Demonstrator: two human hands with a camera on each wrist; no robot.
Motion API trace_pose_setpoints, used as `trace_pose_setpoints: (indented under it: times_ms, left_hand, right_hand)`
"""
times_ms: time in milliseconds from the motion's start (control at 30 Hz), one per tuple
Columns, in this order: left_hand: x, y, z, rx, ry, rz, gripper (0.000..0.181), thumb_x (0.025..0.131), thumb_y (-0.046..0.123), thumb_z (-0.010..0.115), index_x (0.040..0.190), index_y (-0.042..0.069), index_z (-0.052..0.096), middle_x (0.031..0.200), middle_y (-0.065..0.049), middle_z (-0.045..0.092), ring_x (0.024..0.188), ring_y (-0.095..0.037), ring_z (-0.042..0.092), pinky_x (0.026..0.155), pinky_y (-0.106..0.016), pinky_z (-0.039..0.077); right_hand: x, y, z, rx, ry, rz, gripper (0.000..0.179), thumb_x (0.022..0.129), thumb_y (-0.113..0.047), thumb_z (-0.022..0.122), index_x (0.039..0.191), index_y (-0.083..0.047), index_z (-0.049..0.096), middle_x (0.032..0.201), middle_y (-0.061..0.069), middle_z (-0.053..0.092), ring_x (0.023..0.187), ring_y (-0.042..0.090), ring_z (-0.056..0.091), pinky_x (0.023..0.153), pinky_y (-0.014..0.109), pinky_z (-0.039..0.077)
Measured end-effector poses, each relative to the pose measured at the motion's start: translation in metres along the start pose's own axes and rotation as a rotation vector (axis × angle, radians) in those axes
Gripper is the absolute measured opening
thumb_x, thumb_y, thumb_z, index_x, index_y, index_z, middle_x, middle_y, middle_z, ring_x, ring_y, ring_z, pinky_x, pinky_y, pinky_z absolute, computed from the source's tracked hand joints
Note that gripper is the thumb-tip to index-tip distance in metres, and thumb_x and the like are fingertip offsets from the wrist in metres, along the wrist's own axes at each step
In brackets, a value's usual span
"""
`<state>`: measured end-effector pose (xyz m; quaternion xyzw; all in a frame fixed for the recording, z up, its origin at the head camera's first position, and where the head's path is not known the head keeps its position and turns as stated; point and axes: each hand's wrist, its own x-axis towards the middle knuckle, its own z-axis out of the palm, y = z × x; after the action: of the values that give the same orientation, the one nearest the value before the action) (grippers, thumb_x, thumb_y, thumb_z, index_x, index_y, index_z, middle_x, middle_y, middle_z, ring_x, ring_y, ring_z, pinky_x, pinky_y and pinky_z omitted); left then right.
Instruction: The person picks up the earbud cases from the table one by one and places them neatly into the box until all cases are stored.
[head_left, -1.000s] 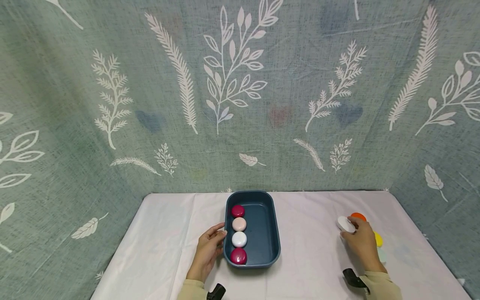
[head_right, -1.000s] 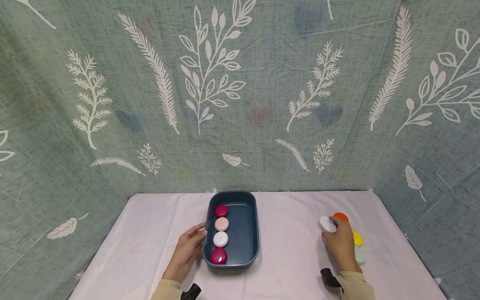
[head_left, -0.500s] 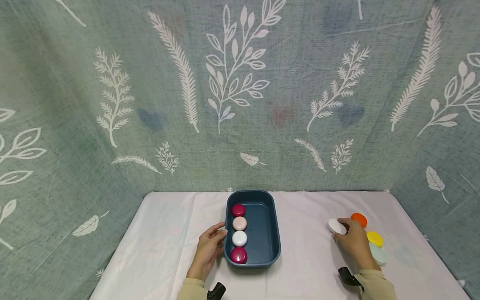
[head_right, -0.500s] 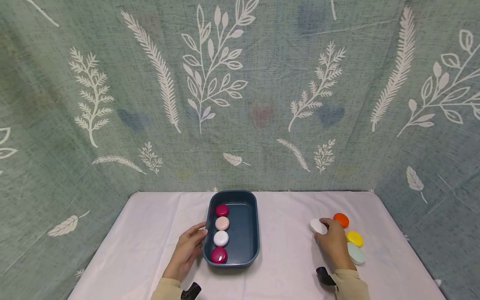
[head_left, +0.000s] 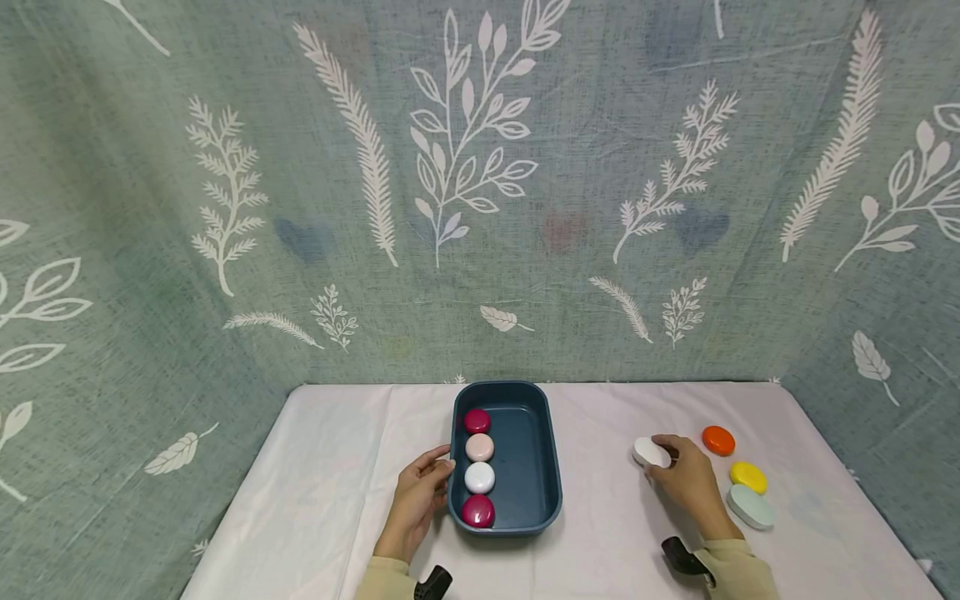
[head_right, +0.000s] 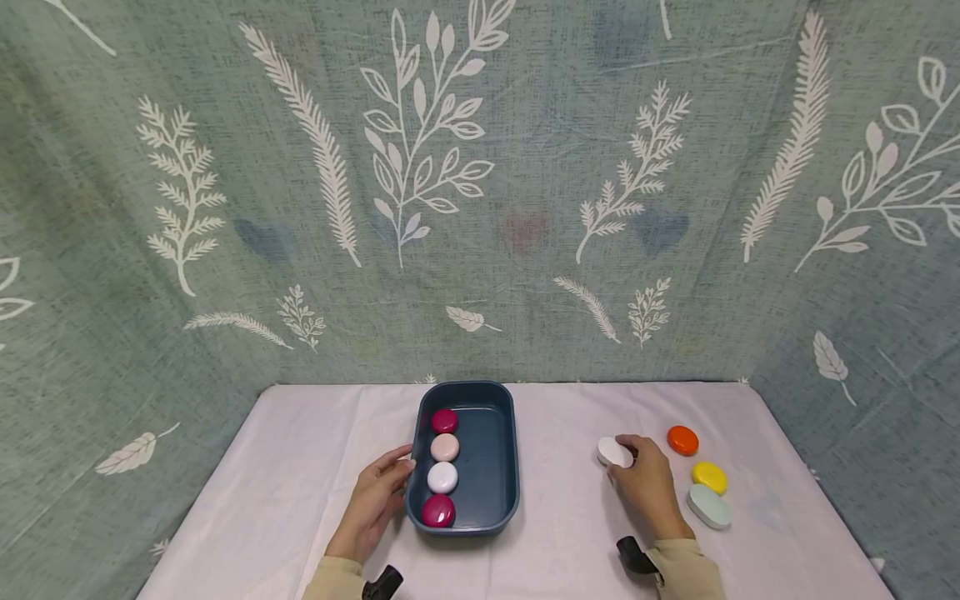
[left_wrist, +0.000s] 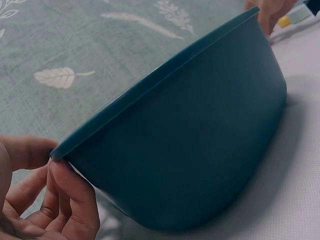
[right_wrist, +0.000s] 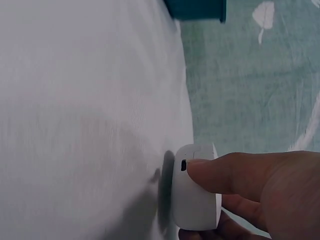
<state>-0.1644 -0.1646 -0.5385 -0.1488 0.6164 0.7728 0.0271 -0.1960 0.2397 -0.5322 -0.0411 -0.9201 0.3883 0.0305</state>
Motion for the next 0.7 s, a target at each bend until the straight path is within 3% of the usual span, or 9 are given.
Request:
trace_pose_setpoints:
  times_ms: [333, 700]
  left_hand:
    - [0.001, 0.000, 0.000, 0.010, 0.002, -0.006, 0.041, 0.102, 0.006, 0.066, 0.141, -0.006, 0.059, 0.092, 0.003, 0.061, 0.073, -0.009, 0.056, 0.061, -0.021, 0.051]
    - [0.001, 0.001, 0.001, 0.010, 0.001, 0.001, 0.043, 0.102, 0.007, 0.066, 0.142, -0.007, 0.058, 0.092, 0.004, 0.061, 0.073, -0.008, 0.056, 0.060, -0.021, 0.051]
  right_hand:
    - [-0.003, -0.029, 0.011, 0.079, -0.011, -0.047, 0.048, 0.085, 0.009, 0.078, 0.131, 0.013, 0.063, 0.130, 0.032, 0.063, 0.119, 0.045, 0.062, 0.103, 0.058, 0.052]
    - [-0.002, -0.052, 0.021, 0.117, 0.033, -0.161, 0.046, 0.083, 0.012, 0.081, 0.126, 0.012, 0.067, 0.124, 0.028, 0.066, 0.116, 0.044, 0.065, 0.098, 0.056, 0.055]
